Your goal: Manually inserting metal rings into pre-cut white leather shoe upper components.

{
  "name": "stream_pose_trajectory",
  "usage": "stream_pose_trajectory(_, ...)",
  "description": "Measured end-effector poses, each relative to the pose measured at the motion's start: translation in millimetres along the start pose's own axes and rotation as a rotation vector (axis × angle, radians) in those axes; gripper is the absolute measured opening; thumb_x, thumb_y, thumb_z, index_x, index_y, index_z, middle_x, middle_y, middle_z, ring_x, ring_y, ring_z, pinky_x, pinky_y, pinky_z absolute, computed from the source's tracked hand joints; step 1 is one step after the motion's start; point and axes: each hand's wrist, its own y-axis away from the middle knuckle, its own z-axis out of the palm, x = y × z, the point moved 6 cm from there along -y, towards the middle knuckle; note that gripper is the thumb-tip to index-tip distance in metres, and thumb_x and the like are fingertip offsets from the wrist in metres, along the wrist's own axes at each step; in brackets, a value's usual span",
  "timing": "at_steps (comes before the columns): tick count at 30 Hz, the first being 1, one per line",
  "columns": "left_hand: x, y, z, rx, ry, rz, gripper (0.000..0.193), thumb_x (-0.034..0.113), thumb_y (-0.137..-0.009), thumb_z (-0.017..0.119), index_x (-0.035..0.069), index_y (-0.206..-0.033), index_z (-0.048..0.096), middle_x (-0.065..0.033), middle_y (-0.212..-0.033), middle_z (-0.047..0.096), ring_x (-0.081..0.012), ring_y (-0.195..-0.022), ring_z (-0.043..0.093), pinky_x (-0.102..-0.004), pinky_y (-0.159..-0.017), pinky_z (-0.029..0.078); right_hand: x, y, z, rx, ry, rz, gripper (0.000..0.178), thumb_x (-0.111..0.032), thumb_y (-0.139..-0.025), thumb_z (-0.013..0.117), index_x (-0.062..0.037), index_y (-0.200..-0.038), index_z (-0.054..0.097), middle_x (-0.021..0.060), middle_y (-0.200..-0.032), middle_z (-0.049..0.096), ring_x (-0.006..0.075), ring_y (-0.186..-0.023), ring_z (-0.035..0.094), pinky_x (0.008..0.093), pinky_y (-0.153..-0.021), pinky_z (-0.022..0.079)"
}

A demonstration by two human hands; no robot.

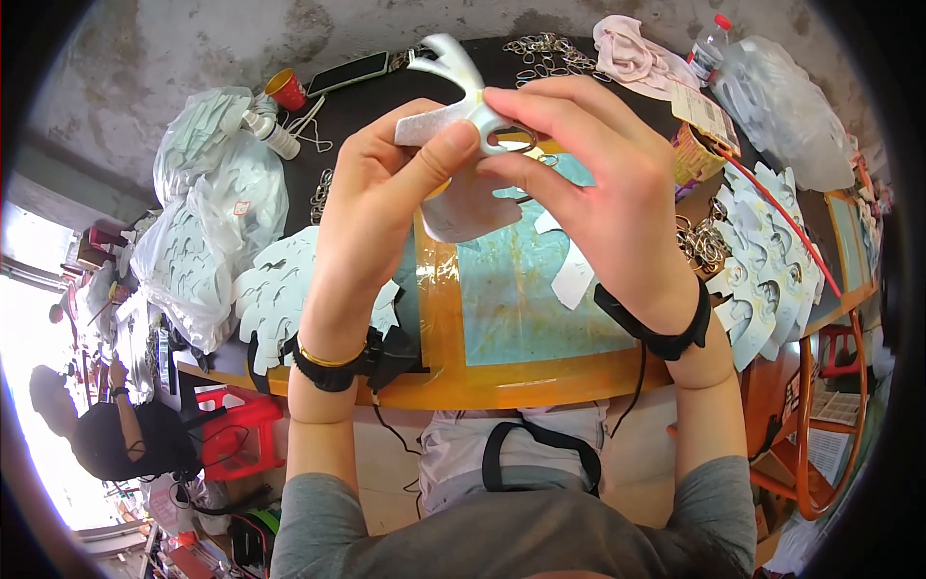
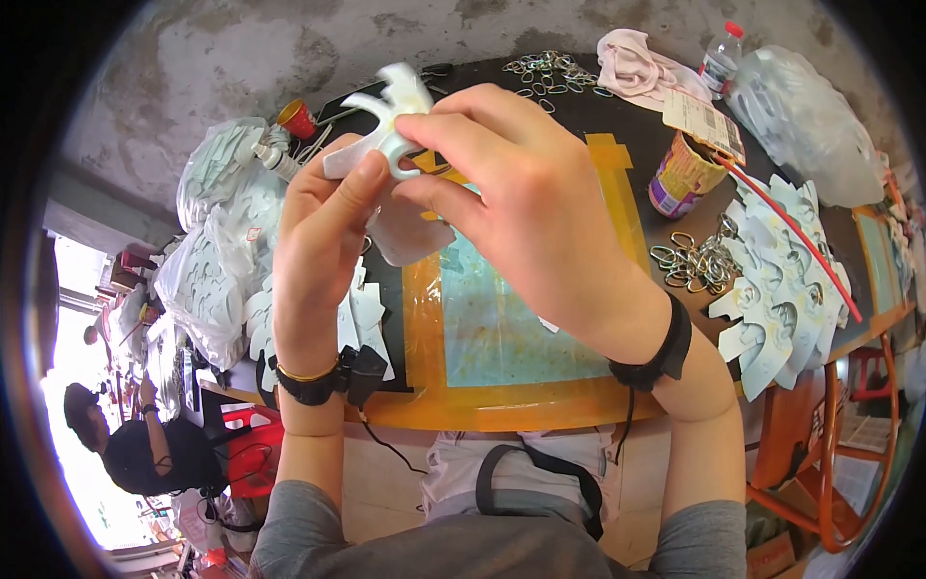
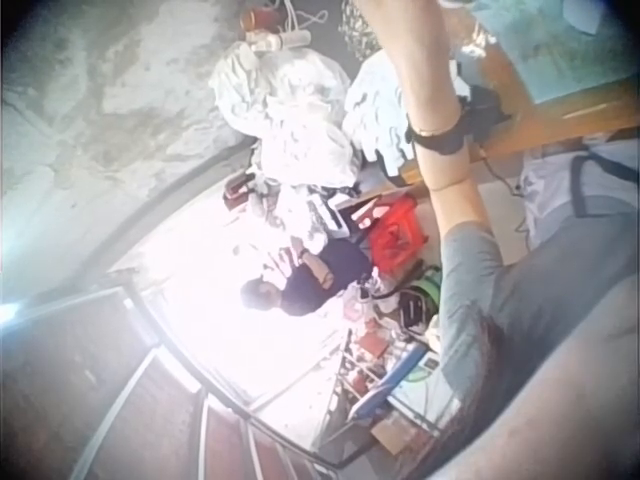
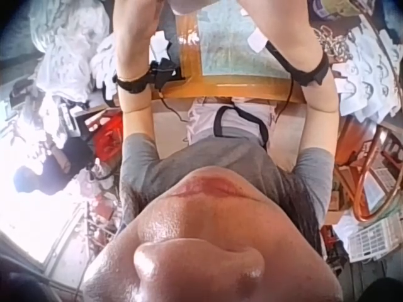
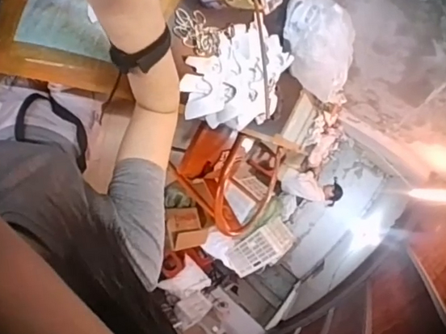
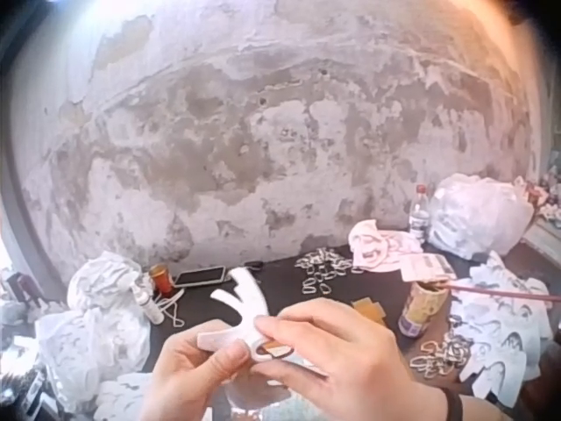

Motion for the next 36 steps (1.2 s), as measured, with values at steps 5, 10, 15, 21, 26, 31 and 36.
stream_pose_trajectory(5, 12, 6, 8, 0.05, -0.078, 0.086, 0.018, 0.018, -0.089, 0.062, 0.001, -0.093, 0.061, -0.0017, -0.085, 0.063, -0.0069, -0.077, 0.059, -0.0215, -0.071, 0.047, -6, -1, -4, -0.02, -0.026, -0.073, 0.029, 0.0, -0.069, 0.074, 0.0019, -0.097, 0.065, 0.0104, -0.091, 0.063, 0.0184, -0.079, 0.063, 0.0264, -0.069, 0.053)
stream_pose_trajectory(10, 16, 11, 15, 0.046, -0.078, 0.049, 0.016, 0.016, -0.09, 0.06, 0.0, -0.091, 0.06, -0.0039, -0.083, 0.063, -0.0088, -0.075, 0.062, -0.022, -0.064, 0.05, -9, 3, 1, -0.027, 0.007, -0.089, 0.029, 0.001, -0.07, 0.073, 0.002, -0.097, 0.064, 0.0109, -0.087, 0.062, 0.0199, -0.074, 0.062, 0.0273, -0.064, 0.051)
stream_pose_trajectory(15, 0, 1, 9, 0.079, -0.036, 0.036, 0.021, 0.02, -0.091, 0.06, -0.001, -0.093, 0.061, -0.0053, -0.085, 0.065, -0.0096, -0.076, 0.062, -0.0224, -0.066, 0.05, 4, 4, 12, -0.013, -0.03, -0.038, 0.027, -0.001, -0.072, 0.07, 0.0009, -0.097, 0.062, 0.0104, -0.084, 0.061, 0.0236, -0.073, 0.06, 0.0312, -0.063, 0.049)
stream_pose_trajectory(21, -14, -4, -1, 0.064, 0.053, -0.06, 0.032, 0.027, -0.091, 0.061, -0.004, -0.098, 0.061, -0.0083, -0.088, 0.066, -0.0102, -0.076, 0.062, -0.0217, -0.065, 0.05, 10, -4, 9, -0.046, -0.002, 0.012, 0.036, 0.0, -0.074, 0.069, -0.0057, -0.109, 0.064, 0.0088, -0.087, 0.061, 0.018, -0.075, 0.06, 0.0272, -0.065, 0.05)
stream_pose_trajectory(26, 0, 5, 3, 0.115, -0.154, -0.04, 0.03, 0.024, -0.091, 0.06, -0.005, -0.1, 0.06, -0.0082, -0.086, 0.067, -0.0104, -0.075, 0.063, -0.0216, -0.065, 0.05, 3, 1, 13, 0.0, 0.037, -0.128, 0.035, 0.002, -0.074, 0.069, -0.0048, -0.108, 0.064, 0.0091, -0.084, 0.06, 0.0194, -0.073, 0.059, 0.0282, -0.062, 0.048)
stream_pose_trajectory(31, 0, 0, 3, 0.082, -0.179, -0.069, 0.03, 0.023, -0.089, 0.062, -0.004, -0.101, 0.06, -0.0078, -0.088, 0.066, -0.0096, -0.077, 0.063, -0.0214, -0.069, 0.05, 13, -3, 7, 0.001, -0.049, -0.022, 0.034, 0.002, -0.074, 0.068, -0.0047, -0.108, 0.064, 0.0079, -0.084, 0.06, 0.0171, -0.074, 0.058, 0.0263, -0.062, 0.047)
stream_pose_trajectory(36, -1, -5, 3, -0.007, -0.103, -0.079, 0.025, 0.018, -0.083, 0.069, -0.002, -0.095, 0.063, -0.0054, -0.088, 0.065, -0.0072, -0.078, 0.061, -0.0204, -0.074, 0.048, 13, -11, -9, 0.115, -0.02, -0.116, 0.035, -0.006, -0.082, 0.065, -0.0039, -0.116, 0.058, 0.005, -0.097, 0.058, 0.0118, -0.083, 0.052, 0.0236, -0.069, 0.045)
